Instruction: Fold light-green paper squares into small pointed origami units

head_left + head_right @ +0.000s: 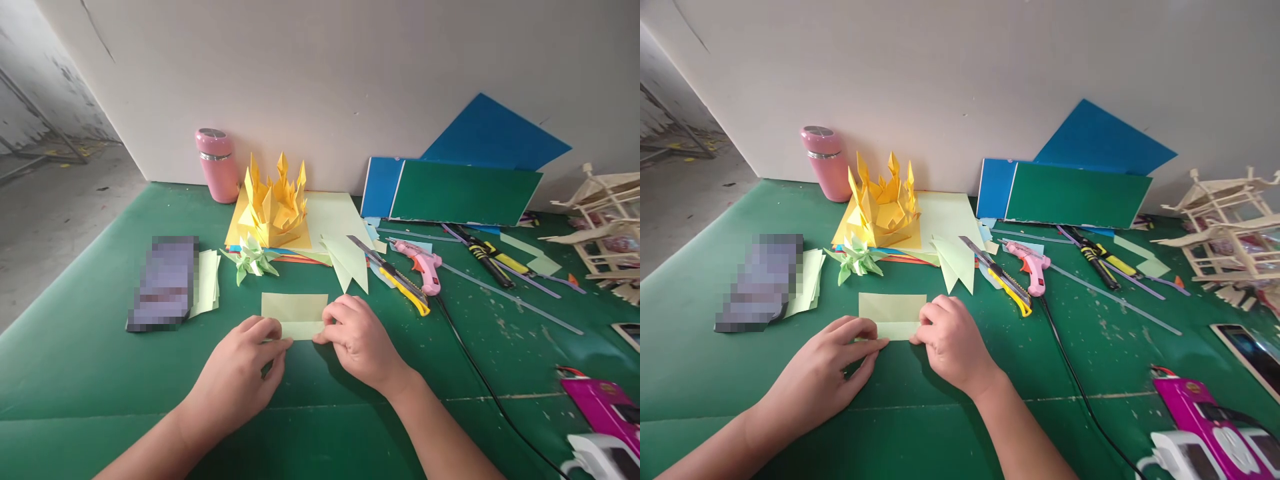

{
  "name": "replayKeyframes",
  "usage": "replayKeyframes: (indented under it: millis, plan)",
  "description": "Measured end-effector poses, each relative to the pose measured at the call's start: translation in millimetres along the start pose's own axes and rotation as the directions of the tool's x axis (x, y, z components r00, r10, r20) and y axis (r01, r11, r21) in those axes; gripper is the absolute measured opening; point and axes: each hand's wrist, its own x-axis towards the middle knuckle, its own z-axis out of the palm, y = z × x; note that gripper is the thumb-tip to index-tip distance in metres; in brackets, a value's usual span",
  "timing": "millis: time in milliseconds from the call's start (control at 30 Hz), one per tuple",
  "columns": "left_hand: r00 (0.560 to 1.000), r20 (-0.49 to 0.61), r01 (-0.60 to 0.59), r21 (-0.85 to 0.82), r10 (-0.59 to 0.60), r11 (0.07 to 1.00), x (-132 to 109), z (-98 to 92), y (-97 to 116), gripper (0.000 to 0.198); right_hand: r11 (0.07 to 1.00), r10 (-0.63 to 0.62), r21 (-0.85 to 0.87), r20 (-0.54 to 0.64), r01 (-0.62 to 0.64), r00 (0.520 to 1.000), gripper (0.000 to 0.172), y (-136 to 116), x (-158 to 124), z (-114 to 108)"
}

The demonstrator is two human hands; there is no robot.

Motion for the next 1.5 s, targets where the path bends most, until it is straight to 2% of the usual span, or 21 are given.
replayKeyframes:
  millis: [200,367,600,700,900,1100,1233,1367,1500]
  plan:
    - [0.998,0.054,0.033,0.052,-0.036,0.998,3,-11.2,-18,0.032,1.0,0.012,0.012,0.005,-0.012,1.0,0.031,1,-1,2]
    - [0.984,0.156,-0.086,-0.004,0.085,0.996,6,-20.5,-31,0.032,0.999,0.032,0.018,0.019,-0.032,0.999,0.033,0,-3,2]
    - [0.99,0.115,-0.079,-0.006,0.08,0.997,3,-25.1,-45,0.03,0.999,0.04,0.024,0.014,-0.04,0.999,0.034,0,-3,3]
    - [0.99,0.09,-0.104,-0.01,0.104,0.995,4,-23.3,-44,0.028,0.999,0.037,0.034,0.011,-0.038,0.999,0.034,-1,-3,3]
    - [0.998,-0.048,-0.028,0.027,0.029,0.999,9,-10.8,-34,0.024,0.997,0.042,0.063,-0.006,-0.041,0.999,0.034,-3,-2,2]
    - [0.996,0.007,-0.091,0.022,0.091,0.996,7,-3.1,-31,0.027,0.997,0.068,0.031,-0.045,-0.067,0.997,0.03,-10,1,4]
    - [0.989,0.069,-0.133,-0.012,0.133,0.991,8,-4.1,-29,0.029,0.99,0.113,-0.072,-0.11,-0.121,0.988,0.031,-16,4,8]
    - [0.982,0.13,-0.132,-0.05,0.137,0.99,10,-4.6,-26,0.03,0.974,0.118,-0.196,-0.001,-0.116,0.993,0.044,-17,6,13]
    - [0.981,0.137,-0.135,-0.044,0.14,0.99,11,-4.5,-24,0.029,0.968,0.145,-0.216,0.086,-0.124,0.986,0.048,-15,6,17]
